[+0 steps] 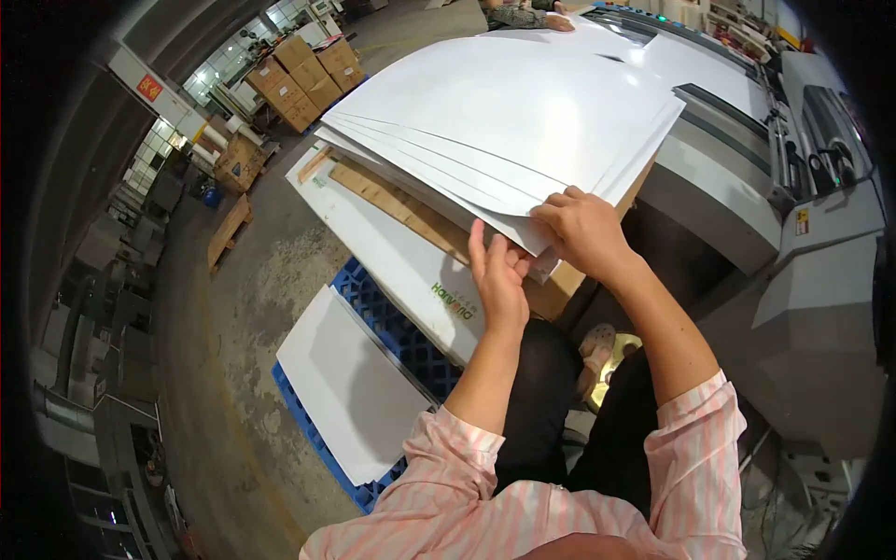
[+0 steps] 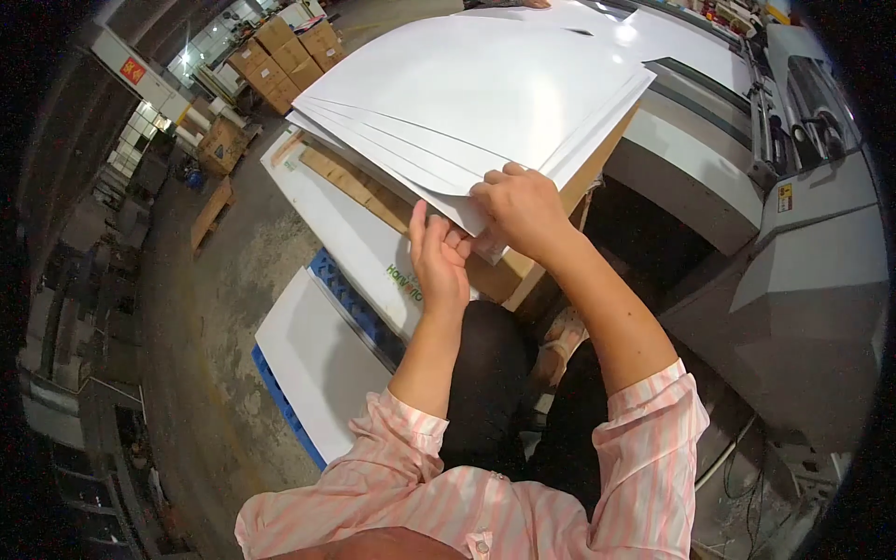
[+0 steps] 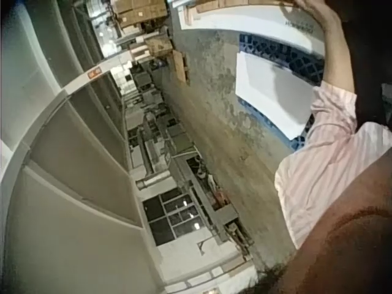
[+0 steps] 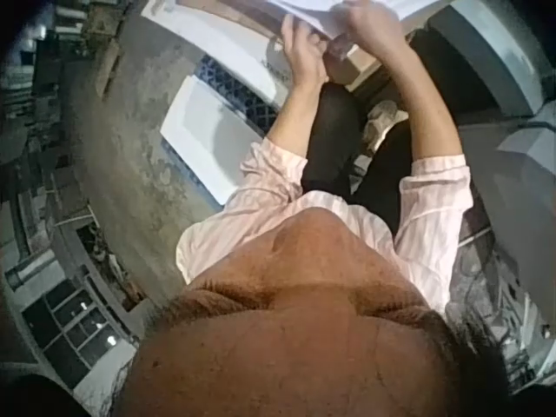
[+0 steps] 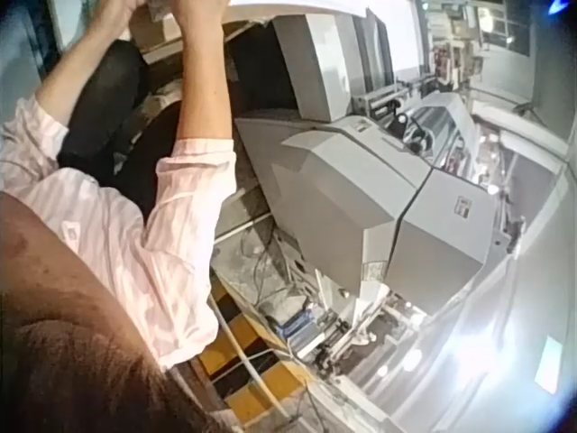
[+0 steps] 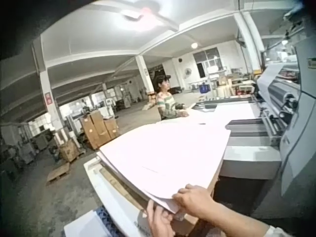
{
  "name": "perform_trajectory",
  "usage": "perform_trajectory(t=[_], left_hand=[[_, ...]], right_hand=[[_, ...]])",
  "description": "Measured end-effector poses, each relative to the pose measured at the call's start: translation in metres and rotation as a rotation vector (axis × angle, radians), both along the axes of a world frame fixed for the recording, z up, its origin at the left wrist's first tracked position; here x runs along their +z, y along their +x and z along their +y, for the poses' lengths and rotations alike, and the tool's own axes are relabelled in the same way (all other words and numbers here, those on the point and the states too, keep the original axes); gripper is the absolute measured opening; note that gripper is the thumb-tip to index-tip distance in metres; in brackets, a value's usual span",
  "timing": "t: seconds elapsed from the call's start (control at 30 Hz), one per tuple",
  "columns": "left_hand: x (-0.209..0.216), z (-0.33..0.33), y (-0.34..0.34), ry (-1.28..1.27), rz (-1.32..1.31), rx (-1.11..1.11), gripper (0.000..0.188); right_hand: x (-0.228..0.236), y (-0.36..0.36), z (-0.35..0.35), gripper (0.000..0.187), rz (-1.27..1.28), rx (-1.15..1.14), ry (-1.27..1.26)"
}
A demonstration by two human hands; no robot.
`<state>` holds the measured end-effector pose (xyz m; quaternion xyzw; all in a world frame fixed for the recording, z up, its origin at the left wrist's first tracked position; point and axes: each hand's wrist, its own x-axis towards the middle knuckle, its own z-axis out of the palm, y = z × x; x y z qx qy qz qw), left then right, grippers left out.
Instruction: Inspecting and flipping through a stack of large white paper boards at an industrial machine.
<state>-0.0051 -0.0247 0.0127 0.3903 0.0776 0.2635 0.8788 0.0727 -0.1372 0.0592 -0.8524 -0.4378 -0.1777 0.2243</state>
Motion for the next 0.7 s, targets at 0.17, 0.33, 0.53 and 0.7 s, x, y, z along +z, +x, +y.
perform_trajectory(t=[0.17, 0.33, 0.53, 0.7], left_hand=[[-0.011, 0.009, 0.002, -0.089, -0.069, -0.062, 0.050], [-0.019, 0.017, 0.005, -0.128, -0.051, -0.120, 0.044], [-0.010, 0.007, 0.004, -0.001, 0.019, -0.033, 0.052], [-0.012, 0.008, 0.005, 0.040, -0.014, -0.044, 0.057]], right_hand=[[0.001, -0.004, 0.003, 0.016, -0.089, -0.090, -0.060], [0.010, -0.017, 0.010, 0.025, -0.067, -0.040, -0.038], [0.016, -0.017, 0.018, 0.024, 0.181, -0.180, 0.014], [0.013, -0.005, 0.013, 0.013, -0.292, -0.034, 0.044]])
